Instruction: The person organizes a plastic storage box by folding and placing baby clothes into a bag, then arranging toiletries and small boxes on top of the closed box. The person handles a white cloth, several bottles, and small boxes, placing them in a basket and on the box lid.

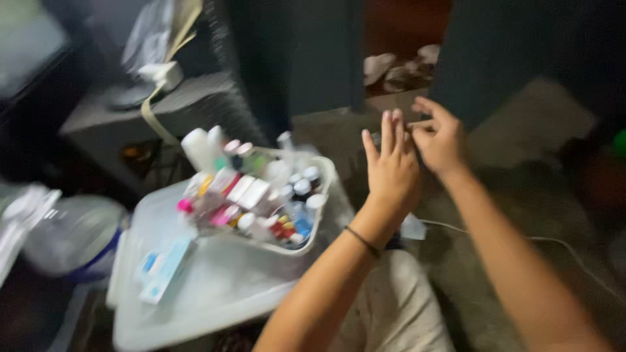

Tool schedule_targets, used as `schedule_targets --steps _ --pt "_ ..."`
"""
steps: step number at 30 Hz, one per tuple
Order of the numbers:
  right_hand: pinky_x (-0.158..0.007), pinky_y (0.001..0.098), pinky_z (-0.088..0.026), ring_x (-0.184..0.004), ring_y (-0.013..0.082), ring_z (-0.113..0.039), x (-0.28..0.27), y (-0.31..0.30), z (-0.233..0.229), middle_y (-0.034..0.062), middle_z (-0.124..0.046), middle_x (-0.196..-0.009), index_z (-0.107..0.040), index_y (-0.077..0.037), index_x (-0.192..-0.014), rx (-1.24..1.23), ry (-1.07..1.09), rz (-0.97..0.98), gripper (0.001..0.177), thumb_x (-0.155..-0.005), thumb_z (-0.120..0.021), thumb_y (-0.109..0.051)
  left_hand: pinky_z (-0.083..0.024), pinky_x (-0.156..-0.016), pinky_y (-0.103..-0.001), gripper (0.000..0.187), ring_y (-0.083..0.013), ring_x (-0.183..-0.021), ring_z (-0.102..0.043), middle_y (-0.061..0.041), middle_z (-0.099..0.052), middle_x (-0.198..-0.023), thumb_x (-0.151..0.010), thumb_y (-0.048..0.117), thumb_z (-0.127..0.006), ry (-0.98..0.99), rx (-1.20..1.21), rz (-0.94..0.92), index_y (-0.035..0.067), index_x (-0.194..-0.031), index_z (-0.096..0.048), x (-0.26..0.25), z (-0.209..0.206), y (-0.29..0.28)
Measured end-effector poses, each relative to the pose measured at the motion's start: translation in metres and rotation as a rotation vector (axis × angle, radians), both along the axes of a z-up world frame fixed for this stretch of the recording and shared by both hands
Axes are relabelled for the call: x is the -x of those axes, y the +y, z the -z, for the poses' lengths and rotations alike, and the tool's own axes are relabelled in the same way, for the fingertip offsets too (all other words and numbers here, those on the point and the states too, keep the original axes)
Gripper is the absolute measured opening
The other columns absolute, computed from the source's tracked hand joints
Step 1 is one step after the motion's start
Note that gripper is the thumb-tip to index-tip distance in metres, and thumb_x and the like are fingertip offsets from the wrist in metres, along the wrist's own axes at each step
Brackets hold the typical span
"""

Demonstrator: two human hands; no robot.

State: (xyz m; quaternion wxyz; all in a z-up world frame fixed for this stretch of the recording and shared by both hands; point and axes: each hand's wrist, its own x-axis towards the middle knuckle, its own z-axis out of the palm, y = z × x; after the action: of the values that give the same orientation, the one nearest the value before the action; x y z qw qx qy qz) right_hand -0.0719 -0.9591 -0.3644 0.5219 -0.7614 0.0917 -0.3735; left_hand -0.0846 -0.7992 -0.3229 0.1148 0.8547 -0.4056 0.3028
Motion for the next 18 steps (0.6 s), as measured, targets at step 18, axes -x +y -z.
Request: schedule_targets --steps 18 --pt "-0.096 0.0437 -0.052 -0.115 0.0374 -0.062 0.028 0.437 -0.031 0.0195 -0.061 -0.127 -0.062 -0.005 -0.115 0.592 -0.264 -0.663 0.037 -0.08 -0.07 0.002 -0.036 -0.11 -0.055 0.052 -0.05 -0.134 -0.04 -0.029 -0.046 -0.145 -0.09 0.031 -0.07 0.396 0.243 -0.69 0.001 -0.132 -0.061 -0.043 0.011 0.484"
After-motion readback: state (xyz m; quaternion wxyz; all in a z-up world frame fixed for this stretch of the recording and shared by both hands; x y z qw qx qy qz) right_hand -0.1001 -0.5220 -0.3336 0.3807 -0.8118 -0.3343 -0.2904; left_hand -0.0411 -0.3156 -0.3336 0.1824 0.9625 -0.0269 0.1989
